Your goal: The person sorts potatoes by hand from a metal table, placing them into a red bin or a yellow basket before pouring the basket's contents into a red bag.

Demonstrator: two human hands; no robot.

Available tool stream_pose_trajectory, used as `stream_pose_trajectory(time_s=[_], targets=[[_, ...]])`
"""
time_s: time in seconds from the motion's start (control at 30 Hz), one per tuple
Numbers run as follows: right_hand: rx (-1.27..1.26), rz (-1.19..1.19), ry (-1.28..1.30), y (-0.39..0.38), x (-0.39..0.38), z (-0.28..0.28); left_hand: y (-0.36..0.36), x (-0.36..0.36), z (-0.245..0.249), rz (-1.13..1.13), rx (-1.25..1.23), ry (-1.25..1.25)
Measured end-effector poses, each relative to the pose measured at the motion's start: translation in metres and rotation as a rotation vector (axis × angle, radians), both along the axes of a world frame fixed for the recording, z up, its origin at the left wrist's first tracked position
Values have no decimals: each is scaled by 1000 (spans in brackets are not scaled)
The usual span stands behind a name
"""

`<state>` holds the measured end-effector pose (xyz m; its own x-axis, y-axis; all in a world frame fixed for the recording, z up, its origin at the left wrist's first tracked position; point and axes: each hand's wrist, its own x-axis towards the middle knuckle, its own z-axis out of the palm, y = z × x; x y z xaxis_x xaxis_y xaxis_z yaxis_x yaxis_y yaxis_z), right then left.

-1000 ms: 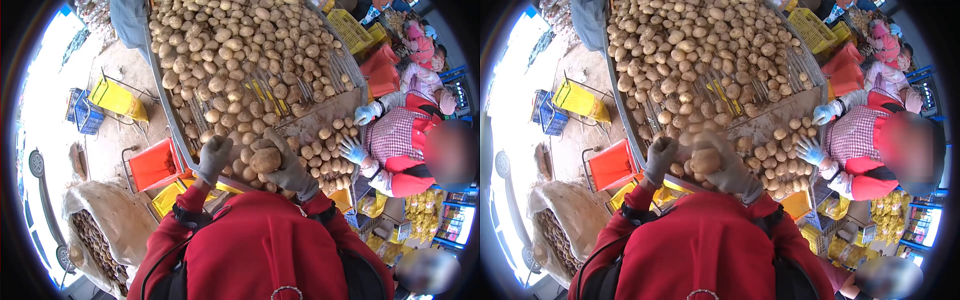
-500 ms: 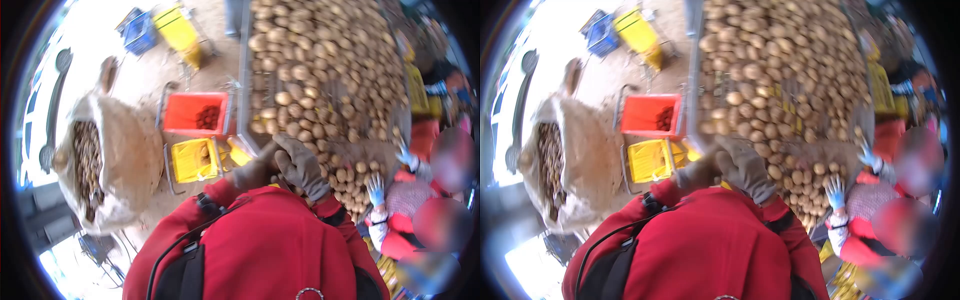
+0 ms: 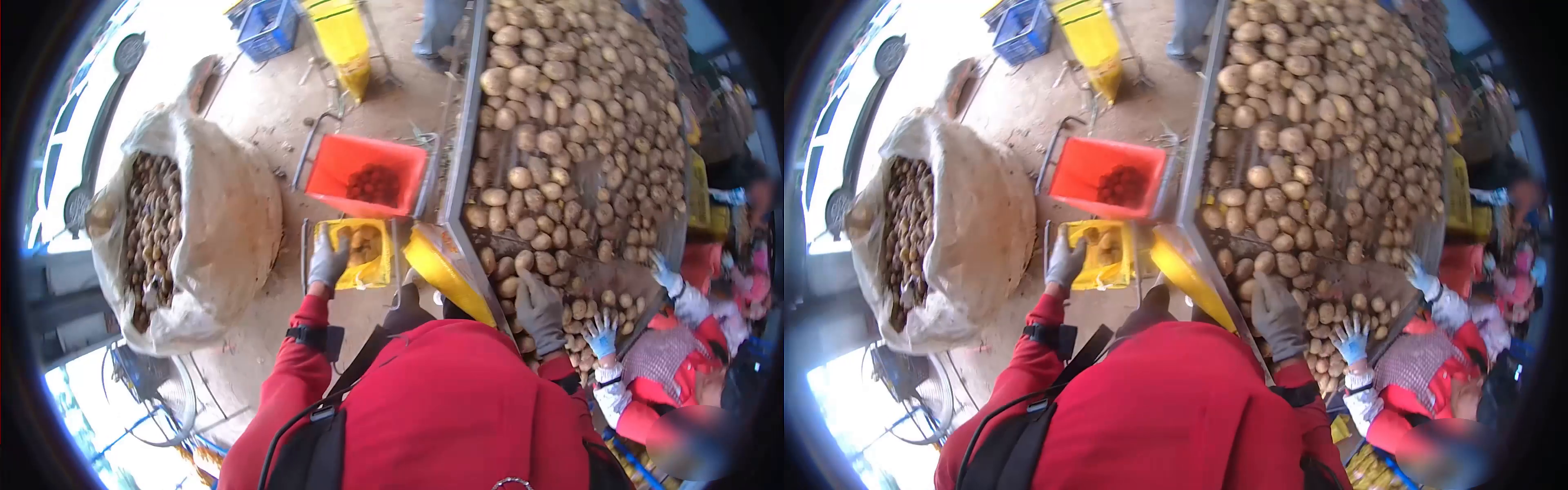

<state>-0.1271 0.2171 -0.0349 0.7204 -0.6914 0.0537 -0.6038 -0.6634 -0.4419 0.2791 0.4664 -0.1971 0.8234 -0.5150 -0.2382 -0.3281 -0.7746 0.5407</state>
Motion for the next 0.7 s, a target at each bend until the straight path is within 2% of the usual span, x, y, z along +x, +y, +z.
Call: stream_pose_trajectory(time_s=[0.03, 0.07, 0.13, 0.2, 0.23, 0.27, 0.3, 0.33, 0.37, 0.43, 0.47, 0.5, 0.6, 0.63, 0.7], targets=[[26, -57, -74, 7, 2, -1, -11, 8, 29, -37, -175, -80], [31, -134, -148, 12, 2, -3, -16, 30, 1, -86, -332, -227], [-33, -147, -105, 9, -6, -9, -80, 8, 90, 112, -299, 77], [-184, -182, 11, 11, -32, -28, -136, -13, 101, -100, -513, -3], [-241, -165, 68, 13, -37, -38, -169, -31, 101, -290, -576, -124], [-241, -192, 53, 12, -47, -47, -202, -62, 123, -524, -555, -225], [-239, -204, 36, 12, -66, -55, -231, -90, 122, -717, -542, -326], [-234, -205, 19, 12, -83, -60, -259, -126, 136, -805, -458, -175], [-256, -312, 37, 10, -95, -61, -279, -155, 121, -910, -244, -299], [-291, -544, 64, 9, -115, -66, -309, -214, 94, -994, -117, -270], [-262, -581, 46, 7, -122, -74, -312, -241, 76, -1012, -222, -341], [-234, -614, 33, 4, -132, -84, -315, -263, 64, -998, -169, -424], [-218, -667, 112, 0, -138, -90, -350, -298, 102, -1344, -246, -134], [-195, -663, 88, 0, -140, -92, -373, -299, 120, -1414, -168, -210], [-187, -643, 70, 0, -146, -102, -455, -279, 155, -1349, -126, -197]])
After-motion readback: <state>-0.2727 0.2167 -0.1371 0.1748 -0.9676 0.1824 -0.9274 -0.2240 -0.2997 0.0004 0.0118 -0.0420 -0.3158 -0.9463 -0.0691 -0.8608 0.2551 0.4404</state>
